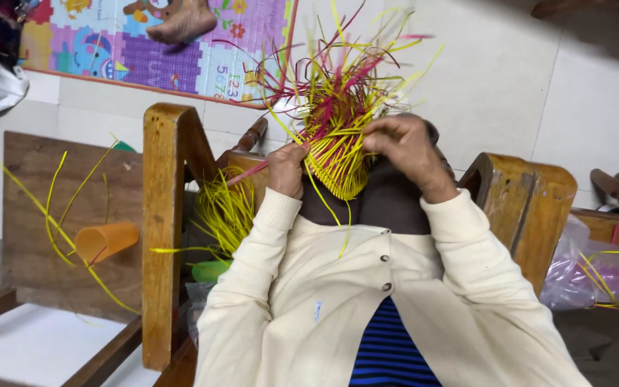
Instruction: A person is weaving colorful plastic fibers into a circular pattern, likely creating a basket or decorative item.
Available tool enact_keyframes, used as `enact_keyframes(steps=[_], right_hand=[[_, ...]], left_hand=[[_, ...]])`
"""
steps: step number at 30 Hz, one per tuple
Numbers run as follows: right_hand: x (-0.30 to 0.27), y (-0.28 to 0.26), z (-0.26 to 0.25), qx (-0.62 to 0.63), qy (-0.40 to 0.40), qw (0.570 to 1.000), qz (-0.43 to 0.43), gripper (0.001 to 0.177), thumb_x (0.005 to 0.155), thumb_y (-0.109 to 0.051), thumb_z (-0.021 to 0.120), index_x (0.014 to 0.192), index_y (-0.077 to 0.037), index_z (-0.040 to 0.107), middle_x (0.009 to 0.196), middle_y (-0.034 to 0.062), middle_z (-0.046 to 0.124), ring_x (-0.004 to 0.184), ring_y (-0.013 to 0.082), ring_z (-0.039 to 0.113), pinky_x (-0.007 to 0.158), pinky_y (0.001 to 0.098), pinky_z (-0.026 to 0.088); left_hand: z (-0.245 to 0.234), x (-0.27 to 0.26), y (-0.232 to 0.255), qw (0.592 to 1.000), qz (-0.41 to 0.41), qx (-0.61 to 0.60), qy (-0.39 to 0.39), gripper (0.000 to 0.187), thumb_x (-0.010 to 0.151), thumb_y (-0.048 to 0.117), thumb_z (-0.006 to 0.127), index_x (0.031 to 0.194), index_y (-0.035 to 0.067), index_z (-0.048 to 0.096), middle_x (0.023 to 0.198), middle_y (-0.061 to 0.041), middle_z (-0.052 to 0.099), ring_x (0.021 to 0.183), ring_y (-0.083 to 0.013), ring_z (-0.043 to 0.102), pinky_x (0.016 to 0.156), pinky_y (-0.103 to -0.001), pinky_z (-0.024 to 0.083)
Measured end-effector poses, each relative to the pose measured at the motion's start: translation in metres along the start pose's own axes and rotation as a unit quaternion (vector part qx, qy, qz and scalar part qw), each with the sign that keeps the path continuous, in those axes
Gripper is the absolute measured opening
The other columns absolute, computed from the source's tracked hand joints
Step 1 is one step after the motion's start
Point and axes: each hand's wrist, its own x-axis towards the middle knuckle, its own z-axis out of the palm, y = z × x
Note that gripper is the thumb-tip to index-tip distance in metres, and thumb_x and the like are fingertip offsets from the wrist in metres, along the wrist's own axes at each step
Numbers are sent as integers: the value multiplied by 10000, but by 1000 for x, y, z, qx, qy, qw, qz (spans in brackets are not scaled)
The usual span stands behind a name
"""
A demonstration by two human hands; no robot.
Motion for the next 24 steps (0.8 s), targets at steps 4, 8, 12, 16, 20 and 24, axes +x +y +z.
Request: enact_keyframes(steps=[4, 8, 12, 16, 20, 24], right_hand=[[-6, 10, 2, -99, 98, 990, 10, 169, 780, -63, 733, 948, -71, 723, 700, 31, 624, 653, 92, 574, 594, 229, 484], [-19, 19, 11, -208, 127, 968, -55, 265, 731, -46, 749, 990, -43, 696, 761, 89, 640, 684, 188, 592, 606, 271, 493], [-36, 12, 19, -361, 89, 928, -15, 482, 737, -220, 747, 1146, -2, 614, 867, 152, 592, 832, 380, 590, 793, 470, 416], [-32, 35, 20, -448, 160, 879, -22, 588, 742, -302, 799, 1187, -18, 539, 896, 189, 581, 863, 444, 569, 811, 526, 412], [-31, 34, 17, -402, 154, 902, -16, 632, 793, -294, 781, 1245, 36, 489, 933, 249, 622, 889, 468, 593, 834, 519, 429], [-29, 38, 14, -327, 146, 934, -14, 571, 847, -270, 726, 1273, 18, 476, 944, 196, 653, 885, 422, 605, 797, 507, 471]], left_hand=[[-35, -20, 0, 1000, 1, 29, 12, 182, 843, 26, 626, 667, 36, 578, 584, -97, 580, 456, -151, 583, 380, -231, 489], [-76, -14, -13, 948, 125, 285, 71, 249, 851, 176, 655, 636, 54, 624, 526, -82, 551, 489, -153, 548, 427, -270, 430], [-101, -1, -36, 864, 149, 463, 127, 288, 841, 320, 631, 644, 111, 654, 523, -93, 589, 529, -237, 587, 529, -341, 437], [-108, 1, -33, 929, 93, 351, 71, 251, 859, 261, 658, 680, 85, 656, 504, -56, 559, 480, -165, 582, 464, -262, 452], [-82, -29, -1, 966, 51, 253, 14, 182, 849, 168, 690, 734, 30, 659, 471, -67, 549, 434, -143, 554, 448, -225, 429], [-98, -16, -15, 947, 60, 314, 25, 212, 834, 206, 692, 704, 41, 659, 434, -75, 543, 420, -160, 544, 453, -246, 402]])
